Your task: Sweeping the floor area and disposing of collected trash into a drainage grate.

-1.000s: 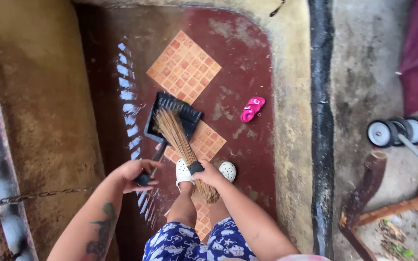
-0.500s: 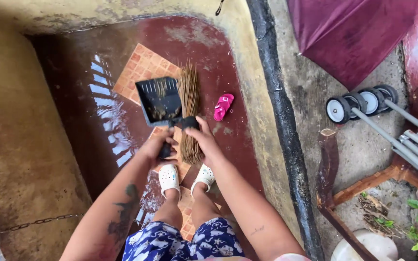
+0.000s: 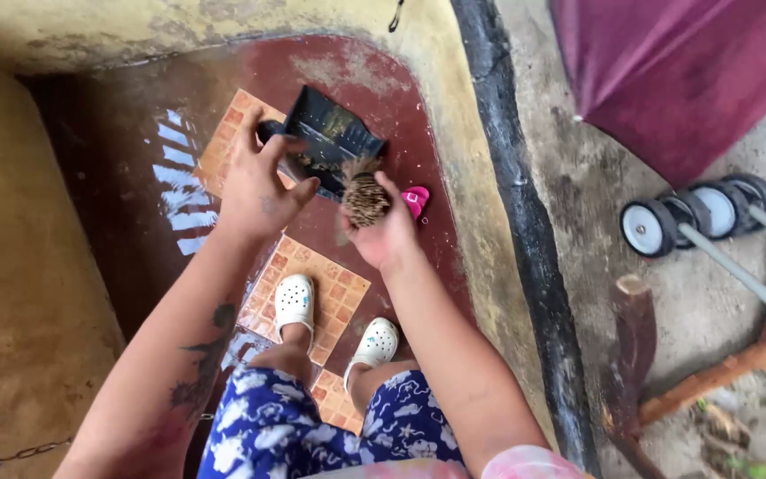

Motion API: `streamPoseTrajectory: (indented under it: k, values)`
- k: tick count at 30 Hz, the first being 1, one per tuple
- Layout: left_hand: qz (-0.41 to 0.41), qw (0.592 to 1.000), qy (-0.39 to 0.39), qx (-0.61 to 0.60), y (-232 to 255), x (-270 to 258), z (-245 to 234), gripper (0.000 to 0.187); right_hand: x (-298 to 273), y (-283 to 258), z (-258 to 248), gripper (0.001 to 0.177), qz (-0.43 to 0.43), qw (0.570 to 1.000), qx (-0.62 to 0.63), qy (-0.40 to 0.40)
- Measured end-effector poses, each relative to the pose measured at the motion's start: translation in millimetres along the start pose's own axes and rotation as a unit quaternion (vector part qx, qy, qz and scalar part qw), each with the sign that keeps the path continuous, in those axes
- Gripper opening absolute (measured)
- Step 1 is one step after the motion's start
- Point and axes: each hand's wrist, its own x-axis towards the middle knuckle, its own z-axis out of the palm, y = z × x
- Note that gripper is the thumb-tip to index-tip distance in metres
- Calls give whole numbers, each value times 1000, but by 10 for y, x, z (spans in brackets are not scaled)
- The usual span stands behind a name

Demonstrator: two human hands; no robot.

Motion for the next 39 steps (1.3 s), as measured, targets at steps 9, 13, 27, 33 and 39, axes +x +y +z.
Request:
streamPoseTrajectory:
  k: [9,13,27,33,39]
  values:
    - [168,985,38,-20,76,-457,1031,90,-249,-229,-25,42,-36,988,-143,50]
    - [71,900,-175,-392,-317,9,1598,91,169,-628,-872,46,-42,960,-274,38]
    - [122,924,-44,-359,-671,437,2262,67,3296,536,-4780,63,-14,572,-787,232]
    - [0,888,-91,-450,-345,452,2368,48,1890,3,-4179,51,-167,620,-732,228]
    - [-72,914,-128,-379,738,205,2035,34,-435,-196,-3339,61,-226,635,-650,351]
